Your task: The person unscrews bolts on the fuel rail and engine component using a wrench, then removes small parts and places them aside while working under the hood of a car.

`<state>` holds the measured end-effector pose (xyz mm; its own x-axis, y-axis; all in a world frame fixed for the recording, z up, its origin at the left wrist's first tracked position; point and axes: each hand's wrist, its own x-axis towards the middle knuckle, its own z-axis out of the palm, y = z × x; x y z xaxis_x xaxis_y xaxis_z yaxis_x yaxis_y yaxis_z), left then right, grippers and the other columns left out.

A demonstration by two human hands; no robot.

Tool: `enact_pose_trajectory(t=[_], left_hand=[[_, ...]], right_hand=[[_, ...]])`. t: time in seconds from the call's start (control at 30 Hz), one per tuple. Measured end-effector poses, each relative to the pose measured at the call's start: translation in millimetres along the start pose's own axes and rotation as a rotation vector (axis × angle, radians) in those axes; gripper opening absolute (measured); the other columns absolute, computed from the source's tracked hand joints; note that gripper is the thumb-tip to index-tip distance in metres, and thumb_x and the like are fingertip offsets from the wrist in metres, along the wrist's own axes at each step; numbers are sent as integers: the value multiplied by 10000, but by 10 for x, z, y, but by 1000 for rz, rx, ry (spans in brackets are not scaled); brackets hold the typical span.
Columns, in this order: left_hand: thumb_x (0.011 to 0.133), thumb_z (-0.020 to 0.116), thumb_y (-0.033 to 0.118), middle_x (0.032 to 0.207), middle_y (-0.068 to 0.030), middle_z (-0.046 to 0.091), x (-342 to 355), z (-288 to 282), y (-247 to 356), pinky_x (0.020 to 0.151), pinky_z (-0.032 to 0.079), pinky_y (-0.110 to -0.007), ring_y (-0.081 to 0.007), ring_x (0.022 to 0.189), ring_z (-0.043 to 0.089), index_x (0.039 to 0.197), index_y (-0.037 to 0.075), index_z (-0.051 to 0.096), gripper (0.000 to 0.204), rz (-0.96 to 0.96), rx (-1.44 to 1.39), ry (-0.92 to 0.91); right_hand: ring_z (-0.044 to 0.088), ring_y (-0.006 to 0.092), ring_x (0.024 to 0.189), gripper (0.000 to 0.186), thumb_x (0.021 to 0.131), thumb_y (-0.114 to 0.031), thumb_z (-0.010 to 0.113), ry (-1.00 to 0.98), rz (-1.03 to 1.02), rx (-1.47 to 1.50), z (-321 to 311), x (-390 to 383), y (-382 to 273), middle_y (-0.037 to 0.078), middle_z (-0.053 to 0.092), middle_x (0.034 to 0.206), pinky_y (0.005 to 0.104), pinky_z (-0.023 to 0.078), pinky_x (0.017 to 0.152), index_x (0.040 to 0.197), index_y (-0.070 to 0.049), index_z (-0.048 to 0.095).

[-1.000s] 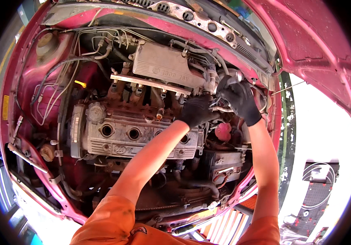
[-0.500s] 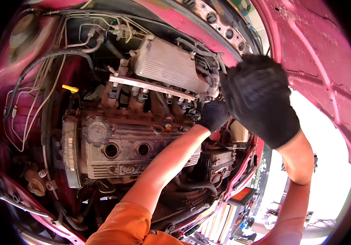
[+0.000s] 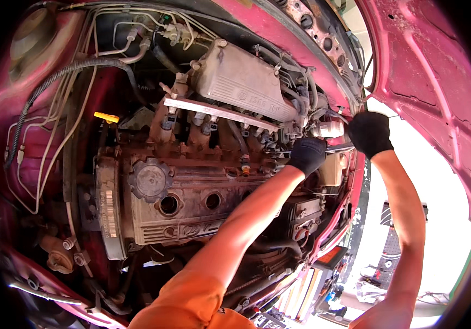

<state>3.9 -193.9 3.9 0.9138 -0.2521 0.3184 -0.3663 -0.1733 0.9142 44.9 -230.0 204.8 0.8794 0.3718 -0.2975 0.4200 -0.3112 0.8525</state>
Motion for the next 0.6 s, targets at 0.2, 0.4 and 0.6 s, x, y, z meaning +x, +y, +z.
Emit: enact_pose_trajectory(t=[0.2, 0.4, 0.6], left_hand=[[788, 519, 221, 691, -152, 646, -54, 470, 78, 545, 492, -447, -319, 620, 636, 750, 73, 642, 196, 165, 49, 125], [757, 550, 201, 631, -131, 619, -48, 554, -89, 544, 482, -445, -285, 603, 628, 719, 90, 633, 144, 58, 188, 143], [783, 597, 310, 738, -99, 641, 110, 525, -203, 603, 493, -405, -269, 659, 630, 760, 128, 658, 193, 203, 292, 143]], right_hand=[[549, 266, 554, 177, 762, -222, 628, 535, -80, 174, -408, -543, -254, 67, 527, 568, 424, 419, 544, 640, -112, 564], [505, 268, 504, 321, 790, -340, 660, 359, -23, 276, 644, -658, -257, 70, 464, 517, 402, 370, 494, 602, -124, 516], [575, 257, 582, 268, 792, -351, 591, 204, 60, 311, 587, -669, -265, 55, 550, 581, 430, 404, 518, 626, -141, 602]])
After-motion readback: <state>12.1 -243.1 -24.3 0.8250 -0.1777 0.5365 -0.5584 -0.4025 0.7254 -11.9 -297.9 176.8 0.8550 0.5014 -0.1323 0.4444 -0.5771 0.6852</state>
